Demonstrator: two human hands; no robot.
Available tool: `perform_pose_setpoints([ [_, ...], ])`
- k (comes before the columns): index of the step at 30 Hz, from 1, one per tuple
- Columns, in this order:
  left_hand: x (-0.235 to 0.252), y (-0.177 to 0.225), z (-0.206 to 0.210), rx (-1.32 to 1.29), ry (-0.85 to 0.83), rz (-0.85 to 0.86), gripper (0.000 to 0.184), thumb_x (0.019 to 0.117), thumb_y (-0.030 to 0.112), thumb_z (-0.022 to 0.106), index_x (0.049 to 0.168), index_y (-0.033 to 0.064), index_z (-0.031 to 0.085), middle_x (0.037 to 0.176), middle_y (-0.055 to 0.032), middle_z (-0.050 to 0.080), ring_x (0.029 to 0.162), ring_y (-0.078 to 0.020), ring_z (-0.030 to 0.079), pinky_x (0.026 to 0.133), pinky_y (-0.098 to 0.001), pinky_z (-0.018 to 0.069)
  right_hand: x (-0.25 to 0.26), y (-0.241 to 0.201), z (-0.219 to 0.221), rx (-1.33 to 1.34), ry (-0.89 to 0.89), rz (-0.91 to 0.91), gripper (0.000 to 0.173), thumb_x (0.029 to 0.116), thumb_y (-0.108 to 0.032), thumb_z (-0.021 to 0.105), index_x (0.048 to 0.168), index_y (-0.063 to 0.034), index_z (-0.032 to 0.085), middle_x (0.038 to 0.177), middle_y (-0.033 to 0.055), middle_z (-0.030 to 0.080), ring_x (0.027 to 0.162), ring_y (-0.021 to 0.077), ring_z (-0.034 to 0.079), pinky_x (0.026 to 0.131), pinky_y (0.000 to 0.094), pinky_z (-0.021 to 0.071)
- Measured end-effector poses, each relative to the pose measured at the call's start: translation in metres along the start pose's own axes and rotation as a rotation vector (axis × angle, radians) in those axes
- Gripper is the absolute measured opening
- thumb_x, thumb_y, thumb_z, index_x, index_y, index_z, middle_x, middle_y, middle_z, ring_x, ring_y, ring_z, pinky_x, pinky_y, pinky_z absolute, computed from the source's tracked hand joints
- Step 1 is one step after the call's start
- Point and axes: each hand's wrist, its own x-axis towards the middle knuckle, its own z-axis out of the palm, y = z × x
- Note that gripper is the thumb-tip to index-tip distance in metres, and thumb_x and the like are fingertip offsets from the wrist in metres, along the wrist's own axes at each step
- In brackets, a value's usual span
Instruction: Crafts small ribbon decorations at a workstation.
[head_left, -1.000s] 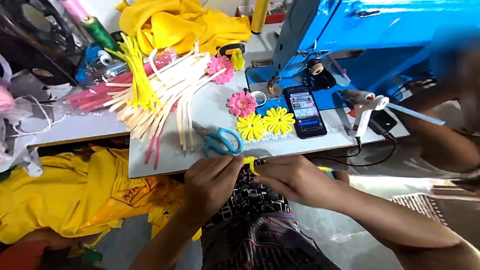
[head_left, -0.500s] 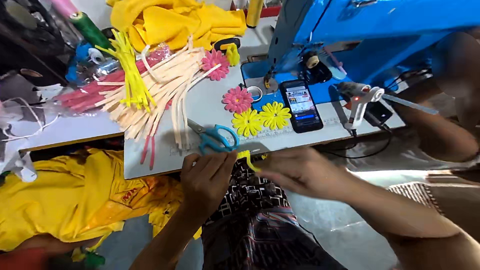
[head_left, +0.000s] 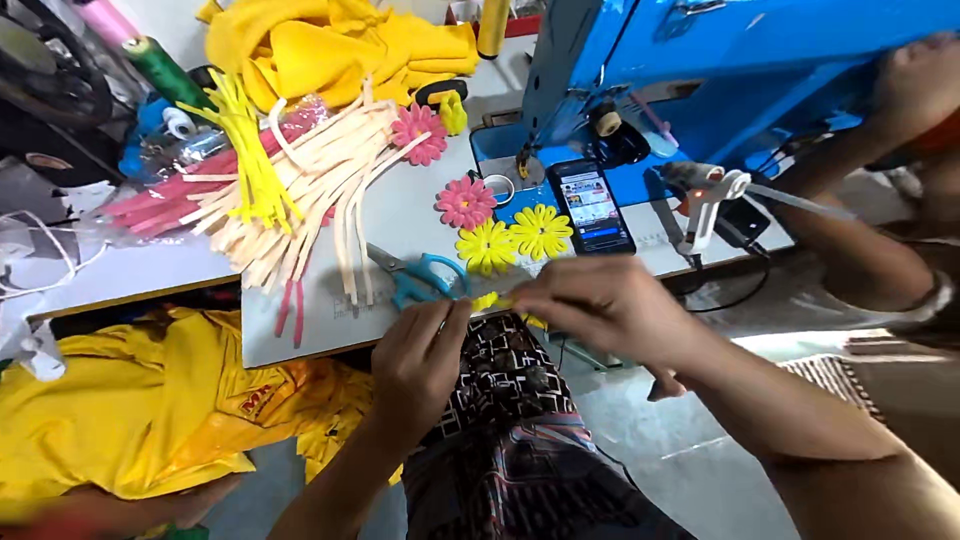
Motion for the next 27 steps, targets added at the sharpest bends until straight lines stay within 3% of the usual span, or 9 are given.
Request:
perform_pose_setpoints([
  [4,0.004,-0.004,-0.003,-0.11,0.044,0.047,0.011,0.0954,0.002,0.066,0.1,0.0,0.076,0.092,-0.0138,0.072,0.089,-0.0214,0.068,0.081,-0.0272,0.0549,0.01,0.023,0.0,0.214,0.064,0.153,0.014,0.0972,-0.015,0.068,0.099,-0.0054,0.078,0.088,-0.0018,0.072,0.073,-0.0022,0.063,0.065,0.0131,0.0532],
  [7,0.003,-0.01,-0.006,-0.116,0.048,-0.026,0.012,0.0974,0.006,0.064,0.1,0.0,0.075,0.093,-0.0136,0.072,0.091,-0.0198,0.068,0.083,-0.0259,0.0544,-0.002,0.027,0.024,0.351,0.029,0.263,0.015,0.0978,-0.013,0.065,0.099,-0.0028,0.075,0.081,-0.0021,0.07,0.066,-0.0027,0.06,0.06,0.0146,0.0516],
  [11,0.001,-0.011,-0.004,-0.07,0.032,-0.038,0.012,0.096,0.006,0.066,0.099,-0.0003,0.076,0.093,-0.0141,0.073,0.089,-0.0207,0.069,0.081,-0.0266,0.0547,-0.013,0.0,0.03,0.129,-0.054,0.103,0.026,0.1036,-0.019,0.057,0.101,-0.0015,0.076,0.083,0.0042,0.071,0.071,0.0038,0.062,0.066,0.0176,0.0516],
  [14,0.0,-0.01,-0.004,-0.135,0.006,0.029,0.012,0.0959,0.005,0.066,0.099,0.0008,0.077,0.091,-0.0138,0.072,0.087,-0.0205,0.068,0.079,-0.0273,0.0544,0.0,-0.005,-0.001,0.006,-0.011,0.007,0.023,0.1002,-0.017,0.059,0.097,-0.0034,0.077,0.083,0.0022,0.071,0.072,0.0035,0.063,0.066,0.018,0.053],
  [17,0.004,-0.007,-0.007,-0.251,0.014,0.024,0.013,0.0984,0.009,0.065,0.101,0.0016,0.076,0.092,-0.0111,0.071,0.089,-0.0154,0.067,0.081,-0.0232,0.0538,0.01,0.013,-0.008,0.141,0.026,0.096,0.016,0.0982,-0.017,0.067,0.099,-0.0057,0.078,0.085,-0.0019,0.071,0.069,-0.0019,0.06,0.061,0.0133,0.0511],
  [20,0.005,-0.008,-0.006,-0.295,0.035,-0.072,0.014,0.0983,0.01,0.065,0.099,-0.0002,0.075,0.093,-0.0107,0.072,0.092,-0.0123,0.067,0.084,-0.0203,0.0536,0.0,0.023,0.017,0.328,0.014,0.192,0.016,0.0985,-0.013,0.064,0.098,-0.0022,0.076,0.081,-0.0017,0.07,0.066,-0.0035,0.059,0.06,0.0134,0.0505],
  [23,0.002,-0.01,-0.001,-0.241,0.048,-0.128,0.014,0.0964,0.008,0.067,0.098,-0.0012,0.076,0.094,-0.0124,0.073,0.091,-0.0145,0.068,0.085,-0.0222,0.0539,-0.014,0.011,0.026,0.182,-0.017,0.136,0.024,0.1027,-0.019,0.06,0.1,-0.0019,0.077,0.083,0.0018,0.071,0.072,-0.0008,0.061,0.066,0.0142,0.0511],
  [25,0.002,-0.011,-0.001,-0.221,0.029,-0.1,0.014,0.0964,0.008,0.067,0.098,-0.0015,0.077,0.093,-0.0133,0.073,0.091,-0.0162,0.068,0.085,-0.0235,0.0541,-0.016,0.001,0.02,-0.014,0.032,0.055,0.026,0.1025,-0.022,0.059,0.1,-0.0038,0.077,0.08,0.0026,0.069,0.067,0.0042,0.061,0.061,0.0175,0.0497],
  [27,0.004,-0.012,-0.004,-0.233,-0.009,-0.068,0.015,0.0975,0.009,0.066,0.1,-0.0012,0.077,0.093,-0.0131,0.073,0.091,-0.0161,0.068,0.085,-0.0236,0.054,-0.012,-0.002,0.011,-0.128,0.087,-0.001,0.024,0.1005,-0.023,0.063,0.106,-0.0044,0.076,0.085,0.0044,0.07,0.07,0.0081,0.063,0.063,0.0212,0.053],
])
